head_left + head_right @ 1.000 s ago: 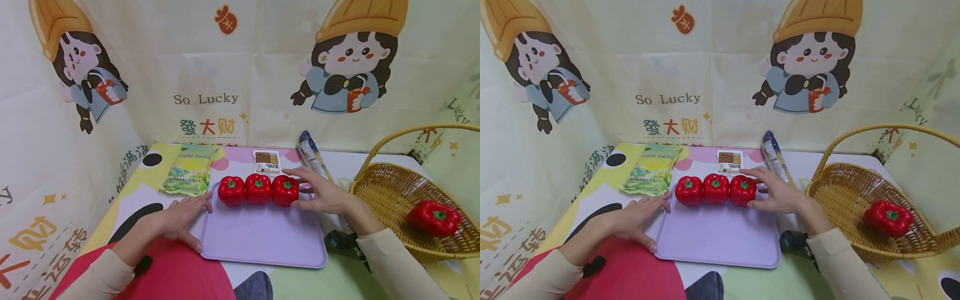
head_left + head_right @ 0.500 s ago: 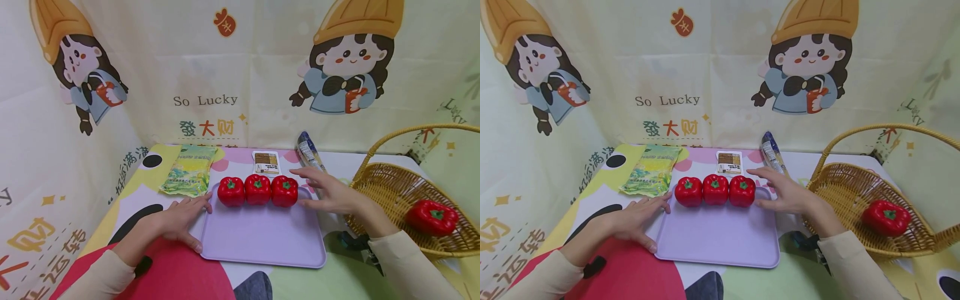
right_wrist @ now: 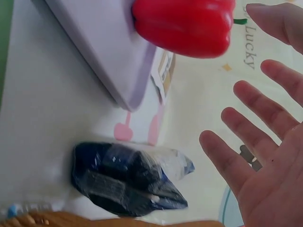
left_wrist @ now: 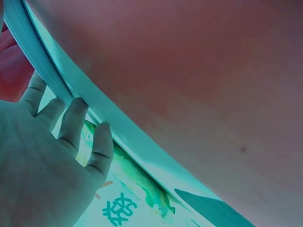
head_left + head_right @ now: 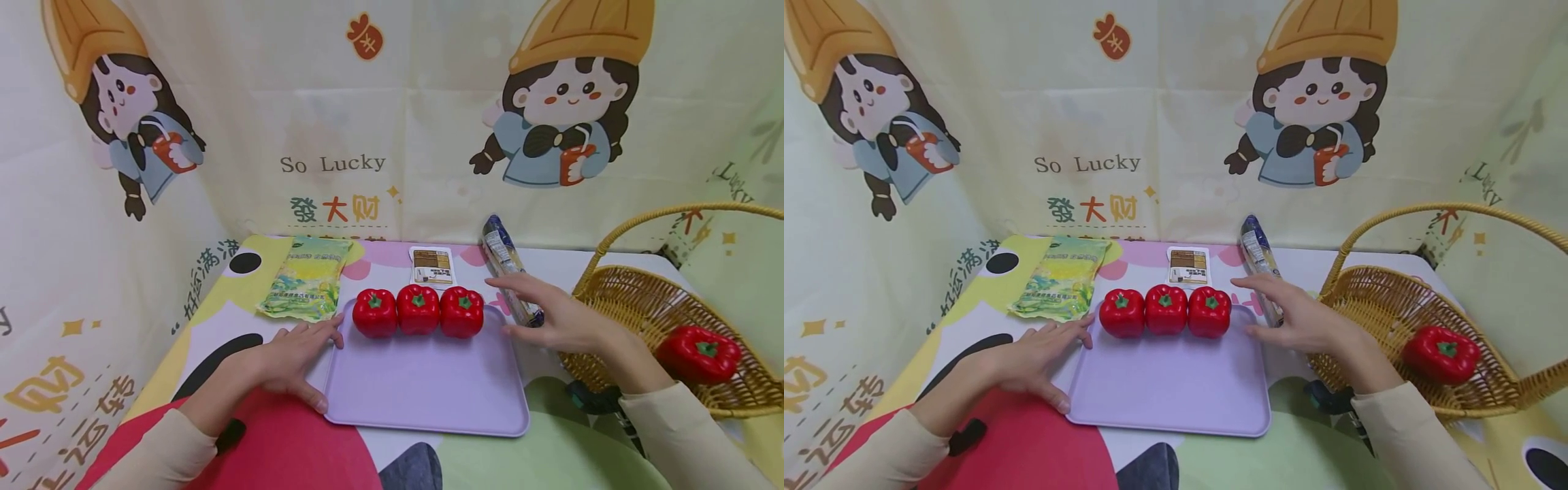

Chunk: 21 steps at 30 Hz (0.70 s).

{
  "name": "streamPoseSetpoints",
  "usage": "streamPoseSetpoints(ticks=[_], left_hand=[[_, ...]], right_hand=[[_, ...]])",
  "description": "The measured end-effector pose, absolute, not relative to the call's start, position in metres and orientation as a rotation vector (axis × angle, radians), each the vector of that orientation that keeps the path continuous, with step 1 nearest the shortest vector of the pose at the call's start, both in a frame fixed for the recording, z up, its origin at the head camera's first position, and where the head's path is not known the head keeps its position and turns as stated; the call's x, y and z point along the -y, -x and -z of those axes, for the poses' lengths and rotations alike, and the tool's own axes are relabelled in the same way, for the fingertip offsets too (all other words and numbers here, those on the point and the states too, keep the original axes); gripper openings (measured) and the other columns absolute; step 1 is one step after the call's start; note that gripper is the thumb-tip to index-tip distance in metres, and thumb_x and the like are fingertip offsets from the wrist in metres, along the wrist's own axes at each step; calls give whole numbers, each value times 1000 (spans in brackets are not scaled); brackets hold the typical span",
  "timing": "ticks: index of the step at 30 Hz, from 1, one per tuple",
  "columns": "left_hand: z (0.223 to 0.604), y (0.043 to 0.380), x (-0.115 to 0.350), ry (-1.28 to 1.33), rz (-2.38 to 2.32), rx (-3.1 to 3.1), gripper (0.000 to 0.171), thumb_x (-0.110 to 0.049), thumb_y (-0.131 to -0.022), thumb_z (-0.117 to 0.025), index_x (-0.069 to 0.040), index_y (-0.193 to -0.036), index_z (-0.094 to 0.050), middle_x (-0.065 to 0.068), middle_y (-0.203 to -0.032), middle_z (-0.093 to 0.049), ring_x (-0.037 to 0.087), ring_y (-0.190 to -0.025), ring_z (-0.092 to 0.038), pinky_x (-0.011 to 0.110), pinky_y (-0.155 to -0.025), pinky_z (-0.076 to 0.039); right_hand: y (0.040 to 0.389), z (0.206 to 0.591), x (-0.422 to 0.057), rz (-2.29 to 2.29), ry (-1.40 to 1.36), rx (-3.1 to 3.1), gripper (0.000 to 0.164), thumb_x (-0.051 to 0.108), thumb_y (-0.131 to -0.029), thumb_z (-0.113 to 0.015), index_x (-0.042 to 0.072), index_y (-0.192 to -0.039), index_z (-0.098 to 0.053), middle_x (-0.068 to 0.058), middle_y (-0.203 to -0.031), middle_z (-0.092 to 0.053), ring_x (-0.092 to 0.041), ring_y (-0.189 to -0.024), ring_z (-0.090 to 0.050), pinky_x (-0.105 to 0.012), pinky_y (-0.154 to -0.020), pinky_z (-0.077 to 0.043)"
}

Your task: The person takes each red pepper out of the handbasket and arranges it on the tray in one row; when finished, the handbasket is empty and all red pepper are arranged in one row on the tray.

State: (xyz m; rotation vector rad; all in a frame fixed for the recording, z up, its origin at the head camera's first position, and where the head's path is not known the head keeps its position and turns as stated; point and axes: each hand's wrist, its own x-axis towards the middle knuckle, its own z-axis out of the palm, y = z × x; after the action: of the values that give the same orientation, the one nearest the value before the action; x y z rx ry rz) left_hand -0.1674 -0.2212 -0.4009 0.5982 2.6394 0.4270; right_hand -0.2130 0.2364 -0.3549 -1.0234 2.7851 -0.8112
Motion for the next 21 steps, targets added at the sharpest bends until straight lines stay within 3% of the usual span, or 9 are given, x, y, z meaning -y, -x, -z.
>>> streamPoseSetpoints(ticks=[7,13,21], left_hand=[[401,168,221,-589,-429,-2639,88,-68,-56,-90,-38,-128,-48,-3,-170,-22,25,-143,-34,66,-110,-32],[402,167,221,-600,-421,-2642,89,-69,-56,-90,-37,-128,-48,-3,-170,-21,25,-140,-36,61,-106,-37],[401,167,221,-608,-417,-2644,89,-69,-57,-90,-37,-128,-48,-3,-171,-21,25,-140,-36,63,-107,-35]], right_hand=[[206,347,-246,774,959,-2821,70,34,-89,-80,33,-151,-47,-10,-154,-46,-38,-138,-42,-72,-98,-45],[200,336,-256,766,1012,-2850,68,31,-89,-81,30,-150,-50,-9,-149,-51,-35,-133,-47,-68,-95,-49],[190,331,-273,729,1050,-2904,68,30,-90,-81,33,-150,-50,-8,-150,-52,-34,-134,-46,-73,-95,-45]])
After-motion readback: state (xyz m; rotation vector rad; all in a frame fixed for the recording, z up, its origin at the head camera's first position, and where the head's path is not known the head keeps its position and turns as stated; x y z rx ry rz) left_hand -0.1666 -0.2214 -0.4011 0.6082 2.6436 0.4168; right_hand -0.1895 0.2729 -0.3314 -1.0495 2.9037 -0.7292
